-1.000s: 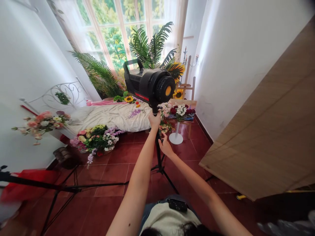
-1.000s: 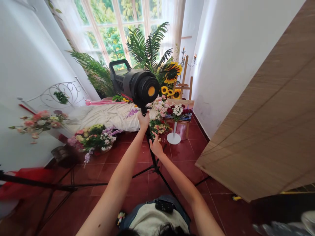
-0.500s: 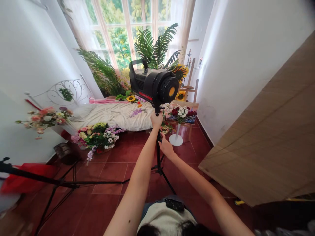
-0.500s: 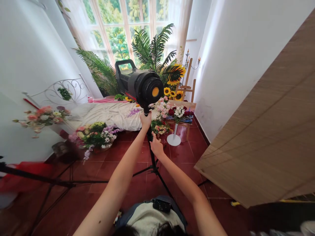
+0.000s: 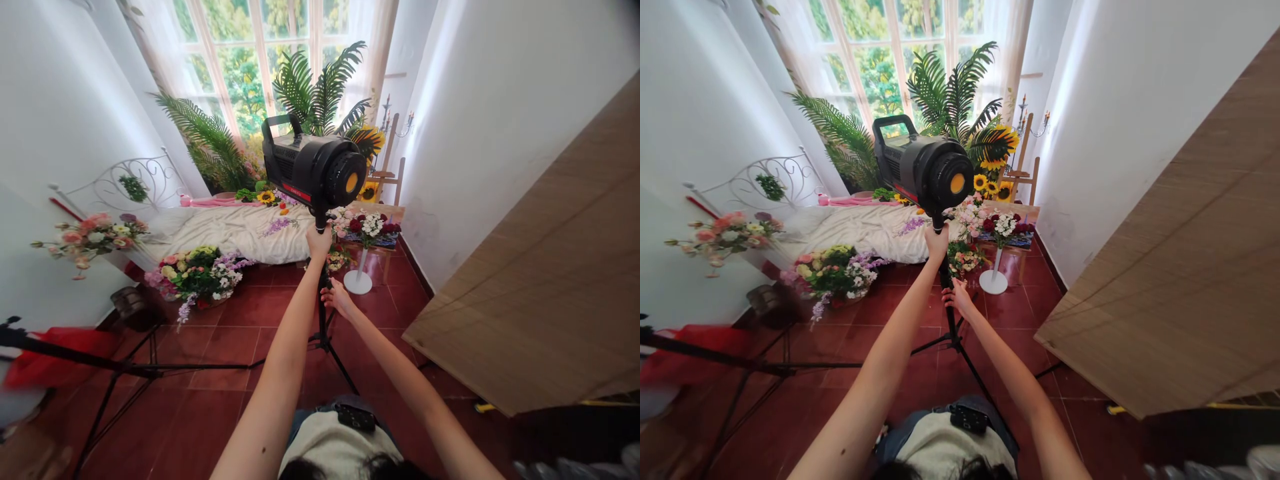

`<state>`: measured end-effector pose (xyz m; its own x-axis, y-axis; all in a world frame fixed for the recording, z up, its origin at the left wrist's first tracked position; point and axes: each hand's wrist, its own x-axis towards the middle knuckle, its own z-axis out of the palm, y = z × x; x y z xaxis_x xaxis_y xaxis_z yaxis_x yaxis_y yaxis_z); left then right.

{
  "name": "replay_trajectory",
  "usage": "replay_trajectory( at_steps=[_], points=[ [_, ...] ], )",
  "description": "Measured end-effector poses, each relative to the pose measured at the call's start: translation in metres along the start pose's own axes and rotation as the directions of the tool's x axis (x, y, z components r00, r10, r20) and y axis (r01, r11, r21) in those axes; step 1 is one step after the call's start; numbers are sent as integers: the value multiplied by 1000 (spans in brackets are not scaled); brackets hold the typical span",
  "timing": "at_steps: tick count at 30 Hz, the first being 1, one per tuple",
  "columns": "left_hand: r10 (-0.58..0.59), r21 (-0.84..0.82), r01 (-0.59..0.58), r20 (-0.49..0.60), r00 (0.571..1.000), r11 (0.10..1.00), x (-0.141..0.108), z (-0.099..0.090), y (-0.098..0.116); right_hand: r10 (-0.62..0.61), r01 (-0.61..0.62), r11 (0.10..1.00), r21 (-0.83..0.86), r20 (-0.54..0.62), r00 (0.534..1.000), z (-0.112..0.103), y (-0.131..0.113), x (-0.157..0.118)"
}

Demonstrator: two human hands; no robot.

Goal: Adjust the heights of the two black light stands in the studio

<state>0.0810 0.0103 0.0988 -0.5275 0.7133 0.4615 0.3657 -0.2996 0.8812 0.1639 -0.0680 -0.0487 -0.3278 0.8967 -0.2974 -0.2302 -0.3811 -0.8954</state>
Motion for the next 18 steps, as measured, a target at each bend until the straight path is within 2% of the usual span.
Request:
replay_trajectory(
  at_steps=[2, 5, 7, 9, 10, 12, 14, 16, 18],
  points=[
    [-3, -7, 3, 5, 1000, 1000, 0, 0, 0, 11, -17, 991, 132, 51, 999, 0, -1, -1],
    [-8, -11, 8, 7, 1000, 1000, -1, -1, 1, 8, -13, 986, 166, 28, 1000, -2, -2, 1],
    [-10, -17, 10, 5, 1000, 1000, -1, 0, 1, -35, 37, 996, 76, -26, 999, -5, -3, 3],
    [-13, -24, 13, 3, 1000, 1000, -1, 1, 1, -147, 138, 983, -121, -68, 987, -7, -4, 4],
    [-13, -26, 13, 3, 1000, 1000, -1, 1, 1, -230, 206, 945, -255, -67, 971, -8, -5, 4],
    [-16, -29, 16, 2, 1000, 999, -1, 1, 0, -395, 324, 774, -544, -14, 919, -8, -6, 1],
    [-17, -33, 17, 3, 1000, 999, -1, 1, 0, -500, 365, 531, -765, 65, 863, -8, -7, -4],
    [-20, -34, 20, 4, 1000, 999, -1, 0, 1, -545, 341, 339, -877, 113, 831, -6, -6, -8],
    [-23, -35, 23, 5, 1000, 999, -1, -1, 3, -583, 331, 246, -911, 133, 801, -4, -5, -10]
  ],
)
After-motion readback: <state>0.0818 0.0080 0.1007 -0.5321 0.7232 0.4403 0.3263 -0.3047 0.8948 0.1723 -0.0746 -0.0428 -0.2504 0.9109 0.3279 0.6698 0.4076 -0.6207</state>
